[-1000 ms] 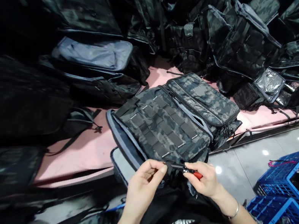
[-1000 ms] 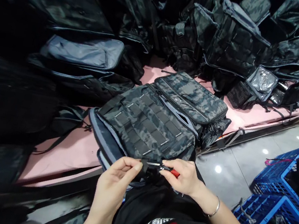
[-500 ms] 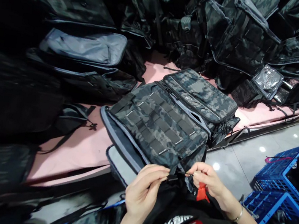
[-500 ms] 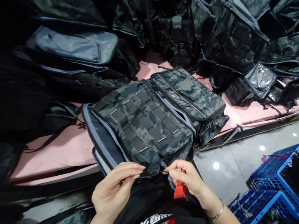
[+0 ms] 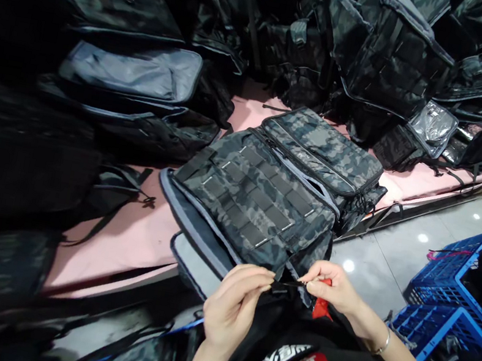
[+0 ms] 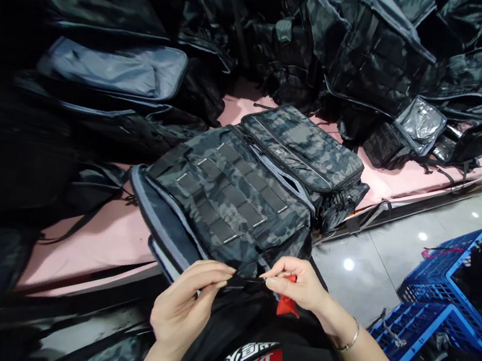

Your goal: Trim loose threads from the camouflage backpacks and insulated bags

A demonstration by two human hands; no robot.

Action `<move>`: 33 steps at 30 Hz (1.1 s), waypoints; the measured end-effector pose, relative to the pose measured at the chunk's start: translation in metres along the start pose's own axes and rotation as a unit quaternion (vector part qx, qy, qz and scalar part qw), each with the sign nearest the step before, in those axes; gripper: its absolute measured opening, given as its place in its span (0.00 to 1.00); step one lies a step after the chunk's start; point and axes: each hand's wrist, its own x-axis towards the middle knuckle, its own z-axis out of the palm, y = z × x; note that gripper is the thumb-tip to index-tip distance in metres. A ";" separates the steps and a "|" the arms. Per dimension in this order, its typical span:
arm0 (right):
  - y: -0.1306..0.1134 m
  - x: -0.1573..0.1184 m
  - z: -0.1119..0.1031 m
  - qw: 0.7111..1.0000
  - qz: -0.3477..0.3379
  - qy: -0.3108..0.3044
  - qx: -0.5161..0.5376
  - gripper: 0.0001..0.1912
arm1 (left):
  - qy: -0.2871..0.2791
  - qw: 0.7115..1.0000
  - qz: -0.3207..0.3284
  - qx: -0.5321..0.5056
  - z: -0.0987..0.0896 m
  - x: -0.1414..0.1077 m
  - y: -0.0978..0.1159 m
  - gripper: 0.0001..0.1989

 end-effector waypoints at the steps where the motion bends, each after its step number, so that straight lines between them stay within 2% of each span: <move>1: 0.000 0.000 0.000 1.000 -0.003 0.003 0.005 0.18 | 0.002 1.000 -0.001 0.000 0.000 0.000 0.000 0.10; 6: 0.005 -0.002 -0.002 1.000 0.018 0.000 -0.004 0.19 | -0.010 1.000 0.000 0.008 0.000 0.000 0.001 0.09; 9: 0.008 -0.002 -0.006 1.000 0.004 0.011 -0.008 0.18 | -0.029 0.999 -0.010 0.017 -0.001 0.001 0.003 0.08; 11: 0.008 0.000 -0.007 0.999 -0.014 0.047 -0.019 0.18 | -0.044 0.998 -0.032 0.028 -0.002 0.002 0.006 0.06; 13: 0.004 0.004 -0.006 0.991 -0.038 0.110 -0.065 0.17 | -0.067 0.996 -0.055 0.038 -0.003 0.003 0.007 0.04; 15: -0.001 0.008 -0.004 0.969 -0.077 0.181 -0.152 0.14 | -0.096 0.993 -0.061 0.044 -0.004 0.005 0.008 0.03; 17: -0.006 0.011 -0.002 0.926 -0.121 0.221 -0.280 0.12 | -0.126 0.990 -0.046 0.053 -0.004 0.006 0.007 0.03; 20: -0.012 0.012 -0.002 0.851 -0.149 0.196 -0.463 0.10 | -0.157 0.985 -0.030 0.067 -0.004 0.006 0.005 0.03; 22: -0.014 0.011 -0.002 0.823 -0.146 0.173 -0.520 0.09 | -0.162 0.984 -0.036 0.072 -0.004 0.006 0.004 0.03; 27: -0.013 0.004 0.000 0.803 -0.136 0.186 -0.550 0.09 | -0.169 0.981 -0.034 0.084 -0.003 0.006 0.005 0.02; 33: -0.014 -0.002 0.000 0.806 -0.125 0.180 -0.550 0.09 | -0.175 0.980 -0.034 0.083 -0.003 0.008 0.006 0.02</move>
